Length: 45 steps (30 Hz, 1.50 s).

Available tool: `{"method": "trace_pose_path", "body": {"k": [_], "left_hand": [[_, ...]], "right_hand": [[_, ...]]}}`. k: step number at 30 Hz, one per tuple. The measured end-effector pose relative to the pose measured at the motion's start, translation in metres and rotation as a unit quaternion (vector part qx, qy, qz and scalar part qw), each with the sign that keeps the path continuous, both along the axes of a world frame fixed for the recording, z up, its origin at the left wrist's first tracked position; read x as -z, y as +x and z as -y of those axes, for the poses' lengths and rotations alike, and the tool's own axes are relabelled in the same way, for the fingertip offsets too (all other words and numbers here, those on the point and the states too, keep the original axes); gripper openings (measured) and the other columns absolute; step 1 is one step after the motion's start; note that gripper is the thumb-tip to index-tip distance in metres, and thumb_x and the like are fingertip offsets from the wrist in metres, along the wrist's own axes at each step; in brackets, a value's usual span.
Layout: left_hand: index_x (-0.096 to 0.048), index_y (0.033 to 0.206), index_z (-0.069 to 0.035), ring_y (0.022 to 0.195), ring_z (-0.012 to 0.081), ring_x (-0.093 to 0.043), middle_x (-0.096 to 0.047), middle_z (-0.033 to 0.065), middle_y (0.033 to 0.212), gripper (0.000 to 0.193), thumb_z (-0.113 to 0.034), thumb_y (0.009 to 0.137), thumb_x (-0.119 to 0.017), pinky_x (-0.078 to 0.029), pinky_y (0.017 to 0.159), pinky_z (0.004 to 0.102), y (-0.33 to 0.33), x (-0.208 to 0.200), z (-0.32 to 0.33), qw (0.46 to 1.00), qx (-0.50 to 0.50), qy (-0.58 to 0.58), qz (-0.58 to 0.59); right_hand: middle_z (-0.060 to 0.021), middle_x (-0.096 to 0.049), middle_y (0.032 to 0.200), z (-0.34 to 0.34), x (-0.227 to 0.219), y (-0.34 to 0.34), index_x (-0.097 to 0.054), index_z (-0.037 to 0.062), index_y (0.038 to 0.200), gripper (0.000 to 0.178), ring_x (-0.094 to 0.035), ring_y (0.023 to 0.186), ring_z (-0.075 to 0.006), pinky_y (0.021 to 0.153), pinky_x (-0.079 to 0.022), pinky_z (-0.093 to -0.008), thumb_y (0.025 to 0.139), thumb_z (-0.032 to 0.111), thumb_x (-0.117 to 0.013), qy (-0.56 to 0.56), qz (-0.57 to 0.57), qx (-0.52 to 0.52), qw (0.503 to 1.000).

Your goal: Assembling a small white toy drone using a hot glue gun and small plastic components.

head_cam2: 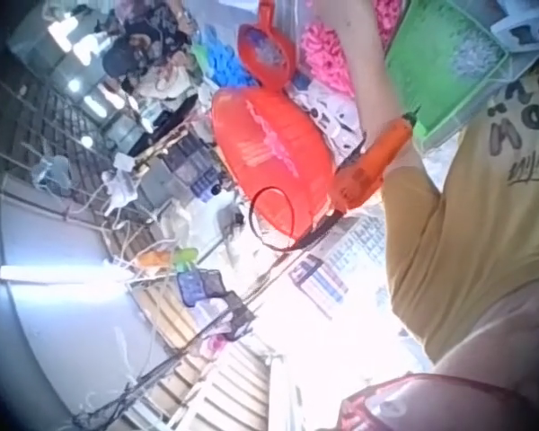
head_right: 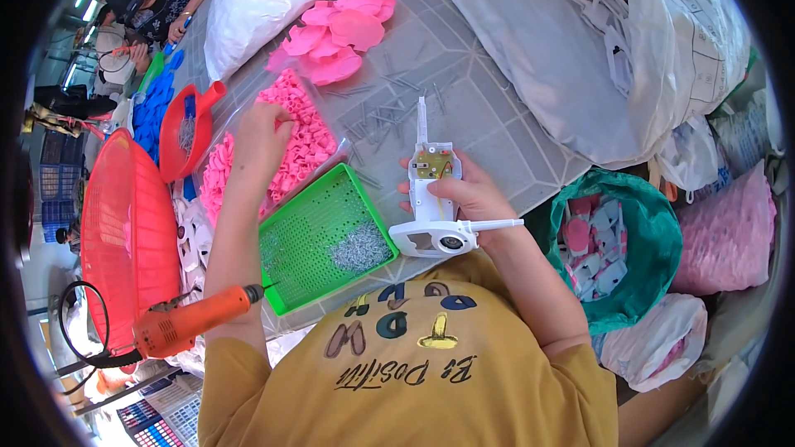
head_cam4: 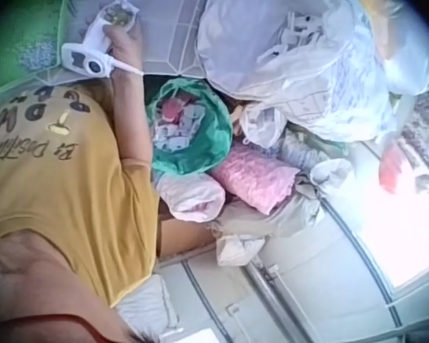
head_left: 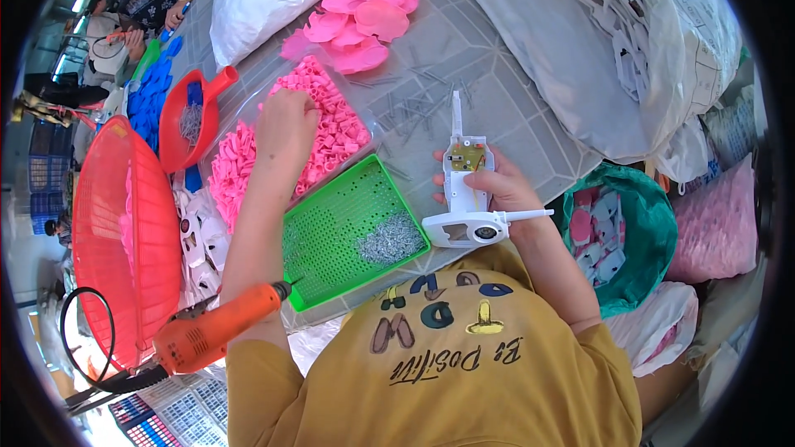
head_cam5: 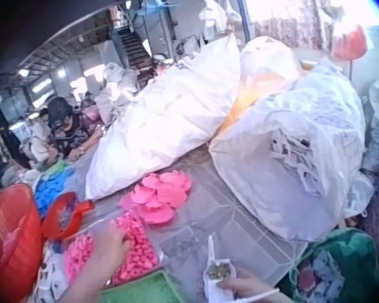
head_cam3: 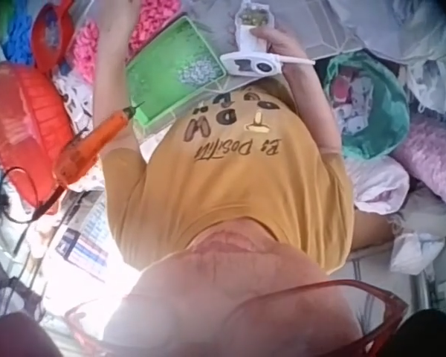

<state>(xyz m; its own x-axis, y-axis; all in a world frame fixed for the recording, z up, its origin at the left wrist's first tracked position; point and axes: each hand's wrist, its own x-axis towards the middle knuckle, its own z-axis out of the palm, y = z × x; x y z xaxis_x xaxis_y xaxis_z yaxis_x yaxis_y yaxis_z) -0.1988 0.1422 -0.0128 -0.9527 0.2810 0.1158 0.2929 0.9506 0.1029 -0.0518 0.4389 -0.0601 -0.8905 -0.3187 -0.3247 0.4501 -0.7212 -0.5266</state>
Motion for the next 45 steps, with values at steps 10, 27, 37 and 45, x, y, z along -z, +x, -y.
{"method": "trace_pose_path", "body": {"k": [10,27,37,45], "left_hand": [[-0.066,0.100,0.002,0.089,0.0308,-0.068,-0.070,0.0174,0.093,0.025,-0.010,0.079,-0.072,-0.053,0.081,0.0399,0.006,0.015,0.008,0.996,-0.015,0.089,0.013],[-0.071,0.101,0.004,0.080,0.0161,-0.067,-0.071,0.0111,0.091,0.021,-0.013,0.088,-0.069,-0.051,0.073,0.0276,0.067,-0.024,-0.101,0.865,0.177,0.401,0.244],[-0.074,0.099,0.001,0.083,0.0209,-0.069,-0.072,0.0137,0.091,0.020,-0.013,0.086,-0.069,-0.053,0.072,0.0313,0.064,-0.005,-0.123,0.879,0.175,0.368,0.249],[-0.074,0.098,0.001,0.077,0.0195,-0.070,-0.073,0.0134,0.087,0.019,-0.013,0.086,-0.069,-0.053,0.070,0.0299,0.068,0.000,-0.130,0.873,0.104,0.391,0.272]], "right_hand": [[-0.0182,-0.055,0.134,0.003,-0.007,0.005,-0.039,-0.0022,0.137,0.057,-0.066,0.109,-0.0292,0.092,-0.057,-0.0459,0.083,-0.002,-0.057,0.032,-0.011,-0.008,0.999],[-0.0147,-0.060,0.126,0.015,0.000,0.004,-0.042,0.0006,0.135,0.057,-0.068,0.105,-0.0258,0.087,-0.057,-0.0379,0.081,-0.003,-0.061,0.065,-0.006,-0.034,0.997],[-0.0141,-0.058,0.125,0.016,0.006,0.007,-0.038,-0.0006,0.140,0.063,-0.067,0.105,-0.0263,0.090,-0.054,-0.0373,0.081,-0.006,-0.058,0.058,-0.019,-0.027,0.998],[-0.0143,-0.058,0.125,0.014,0.007,0.005,-0.036,0.0010,0.143,0.066,-0.067,0.105,-0.0264,0.090,-0.055,-0.0383,0.081,-0.007,-0.057,0.044,-0.018,-0.041,0.998]]}}
